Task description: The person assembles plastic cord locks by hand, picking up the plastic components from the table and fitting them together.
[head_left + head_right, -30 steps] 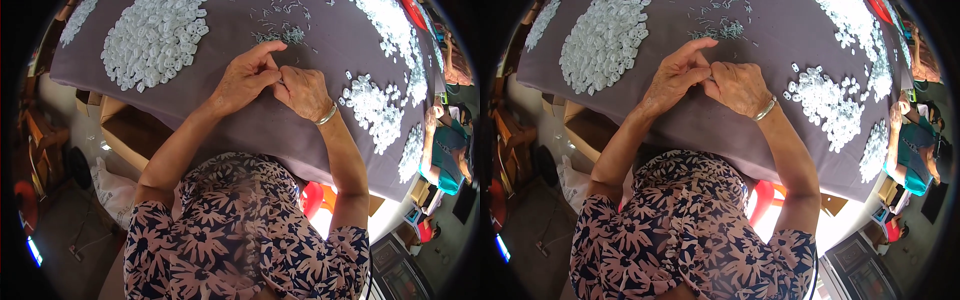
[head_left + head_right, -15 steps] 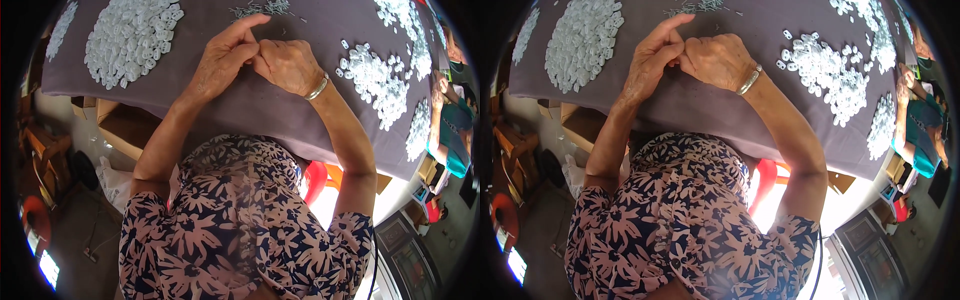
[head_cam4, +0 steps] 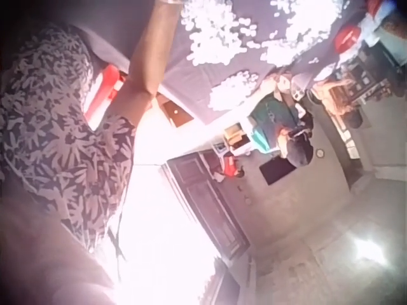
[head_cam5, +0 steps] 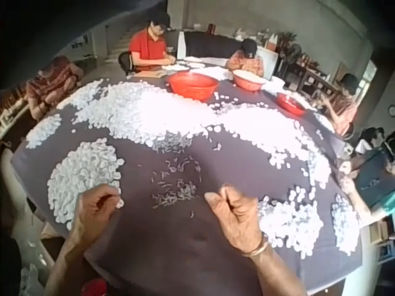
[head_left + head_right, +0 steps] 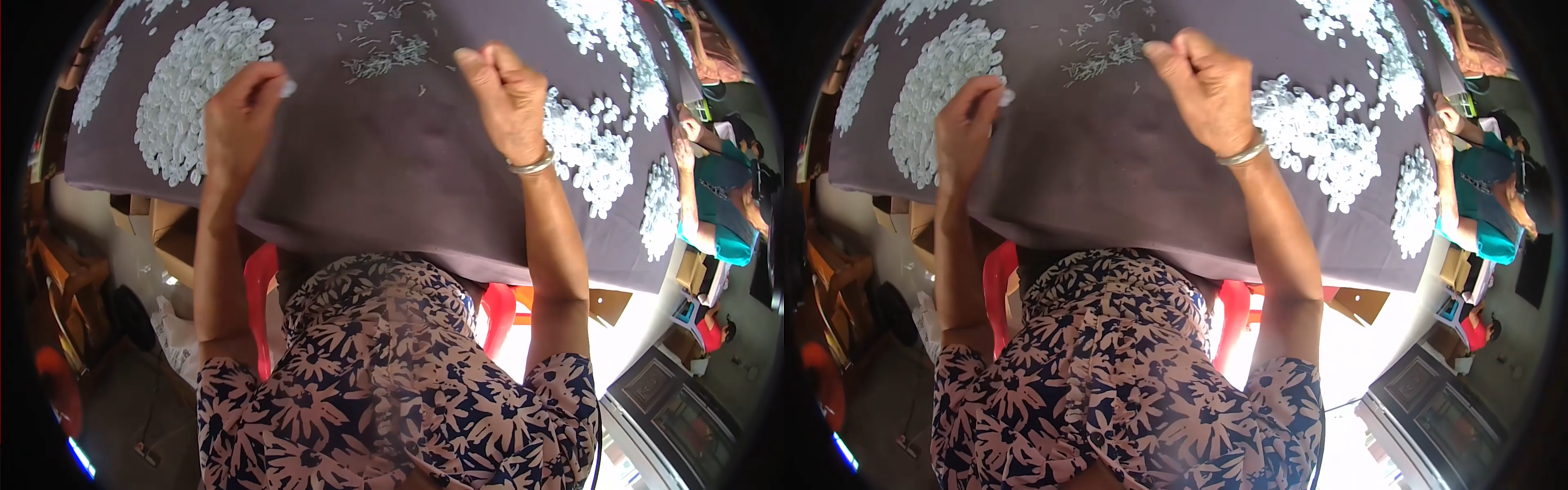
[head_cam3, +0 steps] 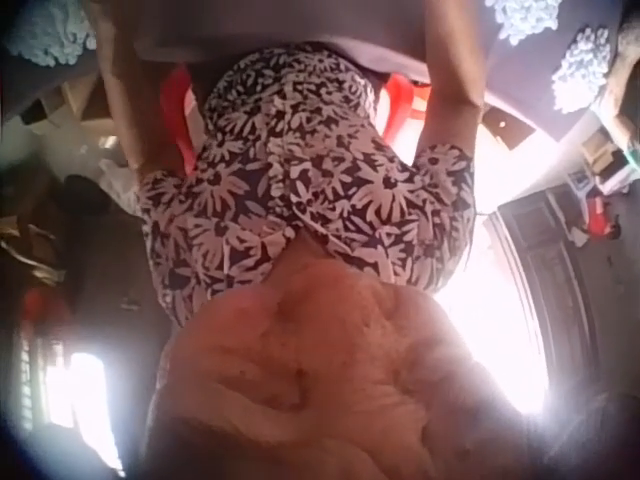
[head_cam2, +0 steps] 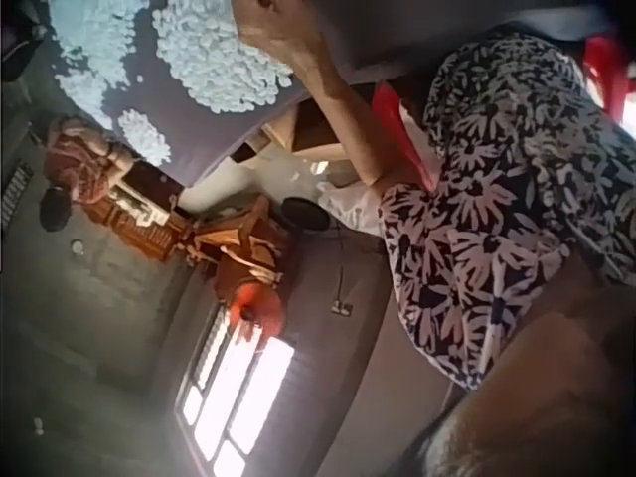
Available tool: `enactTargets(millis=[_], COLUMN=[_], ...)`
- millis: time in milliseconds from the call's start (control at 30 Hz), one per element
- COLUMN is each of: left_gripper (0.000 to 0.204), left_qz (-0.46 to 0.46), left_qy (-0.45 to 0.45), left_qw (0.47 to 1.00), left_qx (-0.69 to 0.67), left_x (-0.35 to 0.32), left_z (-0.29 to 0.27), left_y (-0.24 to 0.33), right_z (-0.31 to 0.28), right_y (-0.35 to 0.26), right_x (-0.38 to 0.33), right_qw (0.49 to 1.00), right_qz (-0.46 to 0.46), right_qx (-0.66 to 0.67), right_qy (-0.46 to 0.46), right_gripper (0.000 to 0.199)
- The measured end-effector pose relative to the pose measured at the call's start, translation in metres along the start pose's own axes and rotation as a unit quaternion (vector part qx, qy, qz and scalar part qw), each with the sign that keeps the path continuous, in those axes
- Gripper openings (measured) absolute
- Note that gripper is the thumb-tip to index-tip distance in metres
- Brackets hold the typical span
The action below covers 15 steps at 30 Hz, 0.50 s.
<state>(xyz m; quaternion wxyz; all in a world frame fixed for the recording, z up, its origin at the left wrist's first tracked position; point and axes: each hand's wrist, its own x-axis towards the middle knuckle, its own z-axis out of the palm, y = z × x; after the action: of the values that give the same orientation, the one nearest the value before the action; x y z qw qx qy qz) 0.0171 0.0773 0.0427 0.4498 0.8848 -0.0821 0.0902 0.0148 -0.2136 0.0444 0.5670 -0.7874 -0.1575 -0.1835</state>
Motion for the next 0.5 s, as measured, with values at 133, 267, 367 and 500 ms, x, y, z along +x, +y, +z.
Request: enactTargets(millis=[133, 267, 367, 500], left_gripper=[0.017, 0.019, 0.015, 0.014], left_qz=[0.066, 0.038, 0.074, 0.112], left_qy=[0.117, 0.144, 0.047, -0.038], left_qw=[0.986, 0.986, 0.995, 0.991], left_qx=[0.095, 0.071, -0.049, -0.057], left_x=[0.005, -0.003, -0.012, -0.023], left_z=[-0.033, -0.023, 0.021, 0.058], left_y=[-0.024, -0.012, 0.0, 0.025], right_z=[-0.05, -0.096, -0.106, -0.091], right_y=[-0.009, -0.005, 0.003, -0.003], right_x=[0.009, -0.01, -0.033, -0.048], right_qw=[0.996, 0.973, 0.968, 0.953], right_qz=[0.065, 0.118, 0.16, 0.126], right_qx=[-0.06, -0.186, -0.155, -0.189], right_qy=[0.007, -0.072, -0.119, -0.198], right_gripper=[0.037, 0.018, 0.005, 0.01])
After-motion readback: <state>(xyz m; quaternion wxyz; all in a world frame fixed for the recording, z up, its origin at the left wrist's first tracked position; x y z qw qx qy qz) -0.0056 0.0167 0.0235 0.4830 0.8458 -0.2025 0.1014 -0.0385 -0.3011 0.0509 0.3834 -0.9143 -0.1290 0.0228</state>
